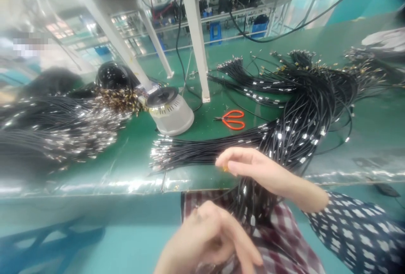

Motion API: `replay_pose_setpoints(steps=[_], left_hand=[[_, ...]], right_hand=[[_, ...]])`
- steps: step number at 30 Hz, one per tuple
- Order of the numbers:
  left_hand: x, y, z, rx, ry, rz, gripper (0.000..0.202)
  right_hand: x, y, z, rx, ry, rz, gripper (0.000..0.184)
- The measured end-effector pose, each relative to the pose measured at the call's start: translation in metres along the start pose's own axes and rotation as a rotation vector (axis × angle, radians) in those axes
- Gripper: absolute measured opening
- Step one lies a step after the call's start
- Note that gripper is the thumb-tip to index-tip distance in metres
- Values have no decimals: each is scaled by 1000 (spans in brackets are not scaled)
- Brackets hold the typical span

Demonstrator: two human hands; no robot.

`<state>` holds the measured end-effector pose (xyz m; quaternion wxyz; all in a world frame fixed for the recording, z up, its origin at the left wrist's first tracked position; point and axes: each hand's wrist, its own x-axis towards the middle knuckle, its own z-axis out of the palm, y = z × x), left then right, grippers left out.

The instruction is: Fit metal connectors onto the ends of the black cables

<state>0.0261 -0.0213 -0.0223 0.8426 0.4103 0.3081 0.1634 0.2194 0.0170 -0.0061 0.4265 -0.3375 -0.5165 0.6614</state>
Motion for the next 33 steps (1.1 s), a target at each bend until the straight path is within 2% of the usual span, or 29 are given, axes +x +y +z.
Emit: replay_pose_setpoints(steps=[1, 3, 5, 9, 12, 14, 17, 20, 26, 29, 33], left_hand=[[3, 0, 1, 23, -30, -19, 58], [8, 2, 4, -2, 42, -2, 37], [13, 4, 9, -129, 216, 73, 22], [12, 10, 19, -439, 425, 213, 26], [9, 11, 22, -464, 571, 308, 25], [8, 10, 22, -378, 580, 334, 25], [9, 10, 22, -259, 504, 323, 27], [10, 11, 22, -214, 489, 321, 25], [9, 10, 25, -200, 523, 306, 18], [9, 10, 26, -179, 626, 341, 19], [10, 8, 26, -173, 683, 362, 15]], right_hand=[[-1, -1, 0, 31, 5, -9, 14], [-3, -1, 0, 75, 2, -30, 16], [-4, -1, 1, 82, -15, -29, 17], [-8, 0, 2, 25, -24, 0, 23], [-11, -3, 3, -82, -5, -44, 22], [-12, -6, 4, -188, -14, -88, 20], [-17, -12, 4, -358, -37, -131, 13], [-23, -17, 5, -477, -52, -138, 11], [-26, -23, 10, -536, -44, -94, 9], [-22, -19, 12, -444, 42, -17, 6], [-19, -8, 15, -387, 273, 60, 9]])
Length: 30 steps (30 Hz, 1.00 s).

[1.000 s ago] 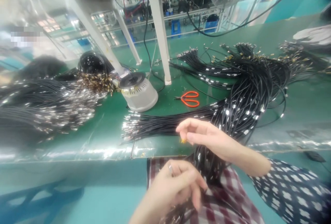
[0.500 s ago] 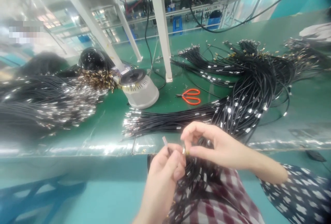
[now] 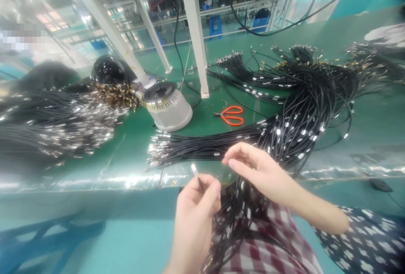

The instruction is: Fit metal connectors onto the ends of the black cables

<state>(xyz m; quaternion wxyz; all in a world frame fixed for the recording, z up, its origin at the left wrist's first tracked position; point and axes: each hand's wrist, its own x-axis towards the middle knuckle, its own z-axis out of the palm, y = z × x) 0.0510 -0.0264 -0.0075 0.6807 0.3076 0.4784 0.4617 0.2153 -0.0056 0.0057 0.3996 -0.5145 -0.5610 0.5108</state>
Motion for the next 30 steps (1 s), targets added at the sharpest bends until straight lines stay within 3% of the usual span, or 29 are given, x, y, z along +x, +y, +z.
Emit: replay_pose_setpoints(steps=[6, 11, 15, 22, 27, 30], left_hand=[[1, -2, -2, -33, 3, -17, 17], [-1, -1, 0, -175, 40, -28, 12], [-3, -1, 1, -222, 52, -16, 11], [-3, -3, -13, 135, 19, 69, 8], [-3, 0, -12, 75, 54, 48, 31], [-3, 1, -9, 78, 80, 69, 35]], right_hand=[[-8, -1, 15, 51, 44, 24, 13], [-7, -1, 11, 146, 162, 39, 20], [-4, -2, 8, 182, 92, 74, 22], [-1, -10, 14, 213, 3, 33, 22], [1, -8, 13, 185, -5, 19, 21], [1, -7, 13, 178, -25, 32, 22]])
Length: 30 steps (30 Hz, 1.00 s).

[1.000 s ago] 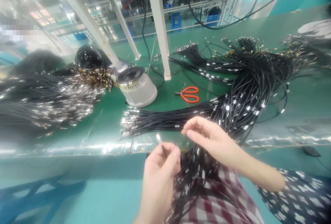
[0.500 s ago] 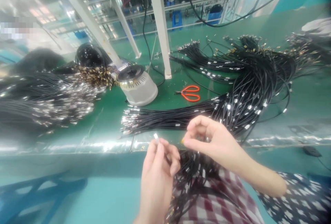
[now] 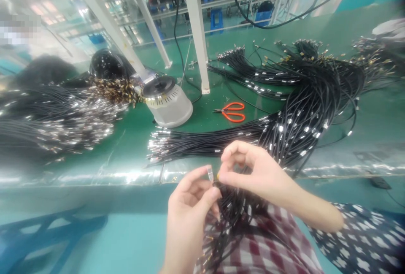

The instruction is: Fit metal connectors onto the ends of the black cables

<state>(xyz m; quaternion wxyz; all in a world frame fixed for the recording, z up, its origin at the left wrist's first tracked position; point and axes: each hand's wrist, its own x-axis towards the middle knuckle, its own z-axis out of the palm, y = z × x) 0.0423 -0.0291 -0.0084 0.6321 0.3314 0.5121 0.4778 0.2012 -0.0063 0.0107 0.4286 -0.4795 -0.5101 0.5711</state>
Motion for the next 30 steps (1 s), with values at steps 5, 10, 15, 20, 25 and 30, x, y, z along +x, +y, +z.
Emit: replay_pose_setpoints(steps=[5, 10, 15, 20, 25, 30], left_hand=[[-1, -1, 0, 43, 15, 20, 37], [-2, -2, -1, 60, -9, 31, 37], [-3, -4, -2, 75, -13, 28, 36], [-1, -7, -3, 48, -32, 35, 37], [-2, -7, -3, 60, -37, 42, 38], [-2, -7, -3, 67, -47, 59, 35]], right_hand=[[2, -1, 1, -5, -17, 24, 22], [4, 0, 2, 42, -24, 44, 24], [3, 2, 3, 29, -12, 43, 23], [2, 2, 3, 50, 7, 60, 24], [1, -1, 3, 34, 35, 49, 21], [0, -3, 5, 27, 36, 56, 21]])
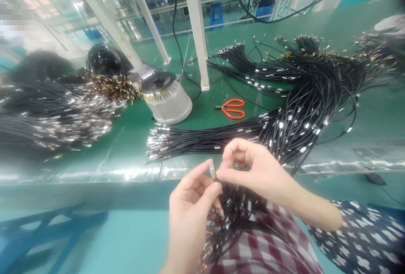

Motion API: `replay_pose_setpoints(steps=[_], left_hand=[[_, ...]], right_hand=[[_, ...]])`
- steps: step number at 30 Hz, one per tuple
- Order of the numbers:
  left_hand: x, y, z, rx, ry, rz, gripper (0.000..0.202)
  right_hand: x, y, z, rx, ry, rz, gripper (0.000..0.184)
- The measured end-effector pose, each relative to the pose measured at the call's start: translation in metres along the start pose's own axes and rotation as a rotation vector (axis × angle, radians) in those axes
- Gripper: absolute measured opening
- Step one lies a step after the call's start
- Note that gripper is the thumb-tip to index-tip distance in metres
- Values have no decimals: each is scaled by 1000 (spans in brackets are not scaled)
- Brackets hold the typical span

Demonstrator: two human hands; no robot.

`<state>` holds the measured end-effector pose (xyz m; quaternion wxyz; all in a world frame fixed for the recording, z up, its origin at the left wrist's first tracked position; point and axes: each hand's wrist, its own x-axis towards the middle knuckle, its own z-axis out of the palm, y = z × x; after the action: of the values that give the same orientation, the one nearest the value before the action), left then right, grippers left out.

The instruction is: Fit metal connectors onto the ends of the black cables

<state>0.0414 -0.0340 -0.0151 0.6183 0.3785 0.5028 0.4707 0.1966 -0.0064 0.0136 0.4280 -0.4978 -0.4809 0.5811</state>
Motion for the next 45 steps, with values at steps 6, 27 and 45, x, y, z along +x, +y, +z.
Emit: replay_pose_setpoints(steps=[6, 27, 45], left_hand=[[-1, -3, -1, 14, -4, 41, 34], [-2, -5, -1, 16, 1, 33, 32], [3, -6, -5, -19, -54, -29, 35]], right_hand=[[-3, 1, 1, 5, 20, -10, 21], [-1, 8, 4, -21, 44, -14, 19], [1, 27, 10, 309, 4, -52, 22]])
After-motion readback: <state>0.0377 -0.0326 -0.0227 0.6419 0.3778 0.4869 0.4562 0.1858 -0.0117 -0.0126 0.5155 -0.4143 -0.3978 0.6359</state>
